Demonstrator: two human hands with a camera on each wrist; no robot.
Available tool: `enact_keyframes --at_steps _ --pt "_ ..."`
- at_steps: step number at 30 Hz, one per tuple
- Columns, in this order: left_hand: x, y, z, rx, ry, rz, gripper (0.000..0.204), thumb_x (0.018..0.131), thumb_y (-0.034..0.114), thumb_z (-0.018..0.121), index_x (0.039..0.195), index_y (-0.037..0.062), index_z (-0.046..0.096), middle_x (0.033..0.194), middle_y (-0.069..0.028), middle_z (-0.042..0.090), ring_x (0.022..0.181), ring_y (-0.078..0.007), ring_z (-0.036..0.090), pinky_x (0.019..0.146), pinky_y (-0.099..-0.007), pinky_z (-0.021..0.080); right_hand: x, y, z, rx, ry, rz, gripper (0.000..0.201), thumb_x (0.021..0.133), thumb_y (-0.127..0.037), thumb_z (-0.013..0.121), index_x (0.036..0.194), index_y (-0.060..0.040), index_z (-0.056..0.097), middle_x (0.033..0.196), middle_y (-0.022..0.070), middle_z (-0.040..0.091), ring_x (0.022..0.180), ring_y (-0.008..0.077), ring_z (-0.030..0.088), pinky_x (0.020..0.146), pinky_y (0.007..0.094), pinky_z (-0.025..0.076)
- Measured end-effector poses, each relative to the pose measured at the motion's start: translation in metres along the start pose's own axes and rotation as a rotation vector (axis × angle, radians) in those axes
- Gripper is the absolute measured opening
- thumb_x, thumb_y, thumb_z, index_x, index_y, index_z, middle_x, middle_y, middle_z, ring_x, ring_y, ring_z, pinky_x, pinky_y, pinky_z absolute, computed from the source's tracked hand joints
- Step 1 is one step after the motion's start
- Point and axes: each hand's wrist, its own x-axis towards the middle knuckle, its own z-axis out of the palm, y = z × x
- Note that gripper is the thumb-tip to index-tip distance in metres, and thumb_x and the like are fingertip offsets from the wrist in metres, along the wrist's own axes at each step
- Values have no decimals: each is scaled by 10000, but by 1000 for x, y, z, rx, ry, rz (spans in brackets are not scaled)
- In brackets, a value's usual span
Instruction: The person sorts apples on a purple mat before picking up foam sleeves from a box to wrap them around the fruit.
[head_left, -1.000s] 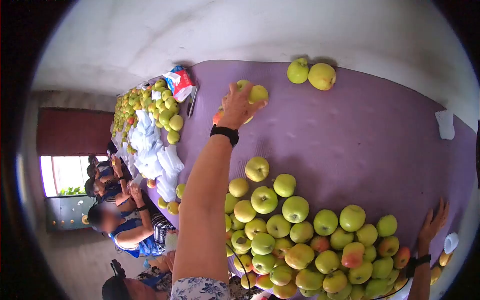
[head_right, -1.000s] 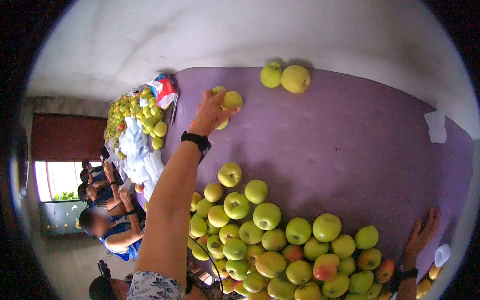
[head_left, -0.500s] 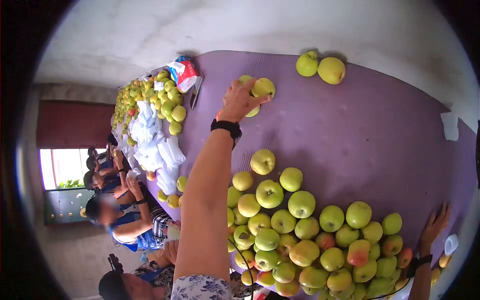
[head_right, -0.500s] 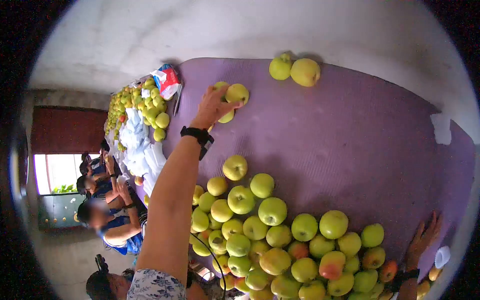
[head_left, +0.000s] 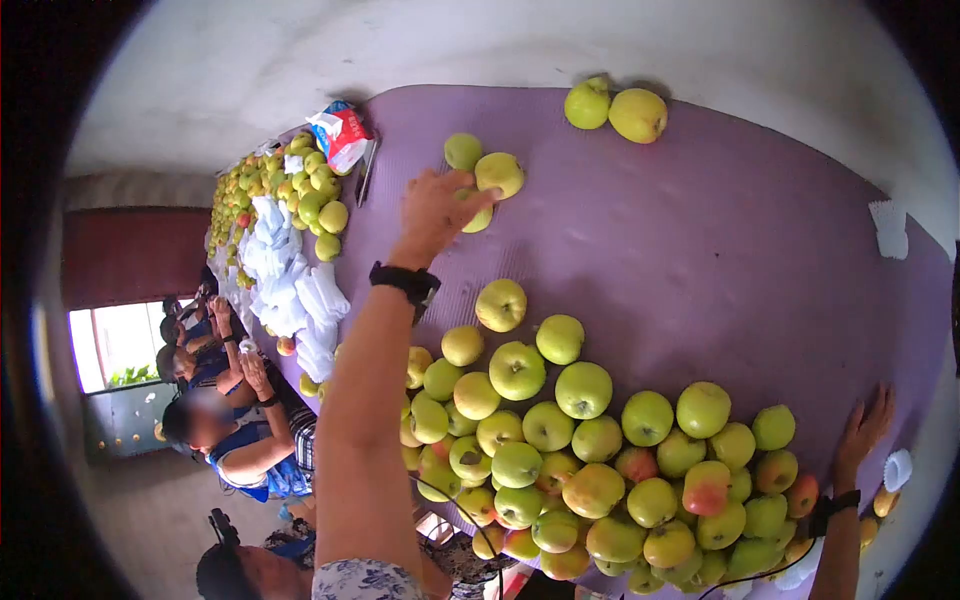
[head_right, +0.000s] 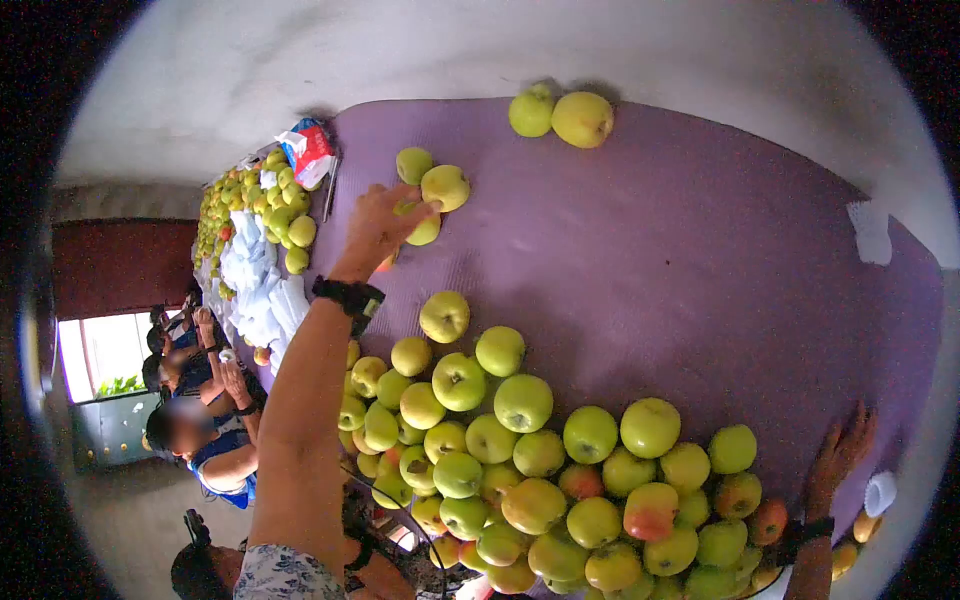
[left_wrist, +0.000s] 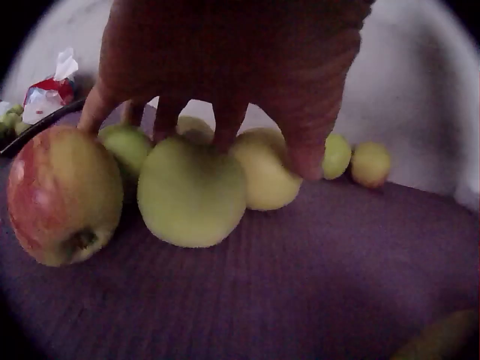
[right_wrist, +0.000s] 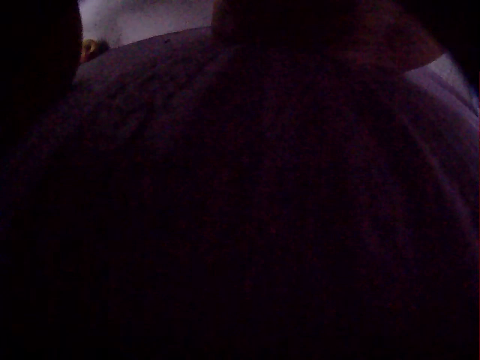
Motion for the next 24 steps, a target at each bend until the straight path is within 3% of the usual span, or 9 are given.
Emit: enact_keyframes --at_steps 2,3,5,9,12,14,17,20,24 --pt "-6 5 -14 -120 -10 -296 511 764 524 646 1085 128 621 1090 -194 547 1024 -363 541 843 -489 427 0 -9 -5 35 -13 0 466 954 -312 411 1376 -117 389 1440 159 315 1336 327 272 1082 452 183" --pt "-7 -1 -9 -119 -10 -294 511 764 524 646 1085 128 621 1090 -194 547 1024 -363 541 843 -489 427 0 -9 -2 8 -9 7 470 955 -314 405 1377 -107 387 1438 165 316 1333 330 277 1081 451 187" --pt "-3 -14 16 -74 363 -82 551 781 555 614 1130 129 602 1036 -192 579 1033 -365 551 846 -475 434 4 -6 -3 -27 7 20 474 957 -317 399 1377 -98 384 1436 170 317 1329 332 282 1080 449 192" --pt "11 -11 36 -93 245 -4 593 797 564 589 1181 113 564 1039 -203 595 1042 -369 552 862 -462 433 1 -5 -4 -12 -8 -29 479 961 -328 392 1374 -85 385 1435 172 318 1329 331 282 1082 449 185" --pt "15 -6 29 -115 144 -15 683 778 583 600 1239 89 503 1089 -220 588 1029 -382 561 873 -508 413 0 -6 -4 9 -11 -31 481 961 -333 394 1373 -83 387 1436 170 317 1331 329 280 1085 451 178" --pt "16 0 22 -181 -40 -127 760 738 615 622 1248 71 477 1079 -226 607 1016 -400 570 880 -547 383 0 -4 0 29 -19 -26 484 960 -335 398 1372 -82 388 1437 169 316 1332 330 279 1086 454 174" --pt "21 -4 50 -212 134 -100 785 709 628 636 1253 90 460 1037 -218 632 1010 -405 581 882 -559 368 0 2 1 0 -19 -5 477 959 -334 400 1373 -96 393 1441 160 315 1337 320 277 1089 454 164" --pt "21 12 50 -130 197 -71 758 704 610 644 1229 93 462 1017 -200 646 1020 -398 581 909 -555 346 2 -11 -6 13 -29 -15 461 934 -265 450 1351 -72 416 1439 166 316 1332 337 273 1089 457 184" --pt "22 23 44 -88 132 -201 720 702 589 648 1202 103 471 997 -193 650 1002 -390 589 905 -564 332 0 5 7 6 11 -10 462 943 -302 435 1363 -111 411 1434 150 331 1333 312 283 1088 451 173"
